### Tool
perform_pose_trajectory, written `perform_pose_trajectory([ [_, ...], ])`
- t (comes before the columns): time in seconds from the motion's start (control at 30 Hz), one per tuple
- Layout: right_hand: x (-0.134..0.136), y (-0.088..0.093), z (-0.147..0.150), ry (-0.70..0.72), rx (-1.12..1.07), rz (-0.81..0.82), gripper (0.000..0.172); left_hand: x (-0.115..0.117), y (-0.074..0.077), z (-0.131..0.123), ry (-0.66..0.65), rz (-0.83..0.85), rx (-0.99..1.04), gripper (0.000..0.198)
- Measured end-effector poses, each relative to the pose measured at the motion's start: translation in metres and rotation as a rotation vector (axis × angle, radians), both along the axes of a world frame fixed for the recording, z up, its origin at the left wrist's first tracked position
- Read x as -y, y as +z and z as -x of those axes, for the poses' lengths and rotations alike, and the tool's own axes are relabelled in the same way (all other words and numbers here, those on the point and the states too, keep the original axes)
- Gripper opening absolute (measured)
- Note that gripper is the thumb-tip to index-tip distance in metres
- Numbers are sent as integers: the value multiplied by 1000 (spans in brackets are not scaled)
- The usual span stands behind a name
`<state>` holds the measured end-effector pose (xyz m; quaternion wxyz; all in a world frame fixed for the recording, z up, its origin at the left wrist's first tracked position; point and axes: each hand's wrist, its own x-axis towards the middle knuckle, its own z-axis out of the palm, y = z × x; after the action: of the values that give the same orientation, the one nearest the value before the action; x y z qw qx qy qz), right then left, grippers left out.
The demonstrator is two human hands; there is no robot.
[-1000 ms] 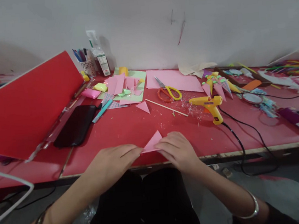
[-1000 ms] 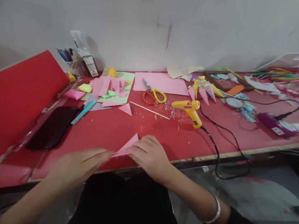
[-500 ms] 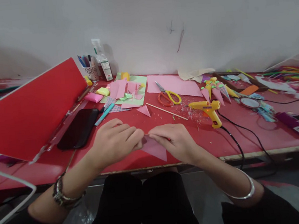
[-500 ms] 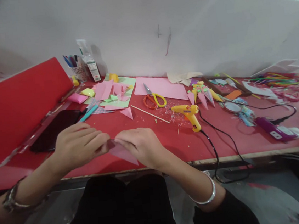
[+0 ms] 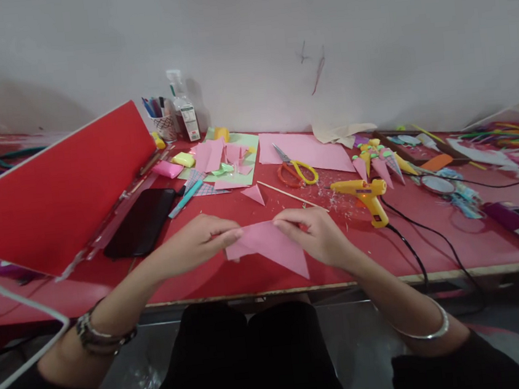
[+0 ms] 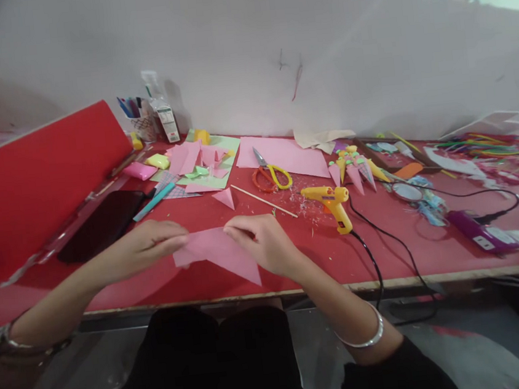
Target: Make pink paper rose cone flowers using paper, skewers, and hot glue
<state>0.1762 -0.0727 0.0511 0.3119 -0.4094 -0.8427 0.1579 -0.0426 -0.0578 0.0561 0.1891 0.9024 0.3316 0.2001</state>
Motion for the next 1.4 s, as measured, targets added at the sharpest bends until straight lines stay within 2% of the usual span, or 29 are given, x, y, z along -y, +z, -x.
perform_pose_trajectory([
  [0.1, -5, -1, 4, -11, 104, -158, 20, -1, -3, -8, -13, 14, -121, 47],
  [0.2, -7, 0, 13, 11, 226, -308, 16, -1, -5, -16, 57, -115, -208, 44],
  [0.3, -7, 2, 22, 39, 284, -437, 19, 2, -2, -23, 34, -147, -181, 43],
  [0.4, -6, 3, 24, 37, 311, -540, 21, 6, 0, -24, 12, -65, -84, 45],
  [0.57, -13, -2, 1, 20, 315, -536, 20, 8, 5, -9, 44, -9, -29, 44],
  [0.63, -18, -5, -14, -21, 326, -535, 20, 7, 9, 0, 64, 27, -18, 44],
  [0.77, -17, -4, -29, -201, 259, -544, 18, 4, 13, 8, 149, 133, 16, 45],
  [0.87, -3, 2, -16, -192, 220, -557, 14, 5, 9, 0, 196, 195, 93, 46],
  [0.93, 8, 5, -2, -96, 344, -582, 20, 6, 5, -9, 178, 275, 183, 47],
  [1.0, 14, 6, 10, -42, 473, -651, 20, 6, 1, -18, 158, 395, 275, 46],
  [1.07, 16, 4, 16, -47, 537, -713, 17, 5, -1, -22, 153, 513, 331, 46],
  [1.13, 14, 3, 16, -72, 549, -738, 23, 4, -1, -22, 156, 567, 339, 47],
  [1.2, 11, 2, 13, -84, 535, -719, 25, 4, -2, -19, 184, 481, 318, 48],
  [1.3, 8, 4, 9, -71, 482, -669, 21, 6, -3, -16, 208, 174, 190, 41],
  [1.4, 7, 6, 10, -34, 425, -629, 19, 10, -4, -18, 169, -121, -24, 34],
])
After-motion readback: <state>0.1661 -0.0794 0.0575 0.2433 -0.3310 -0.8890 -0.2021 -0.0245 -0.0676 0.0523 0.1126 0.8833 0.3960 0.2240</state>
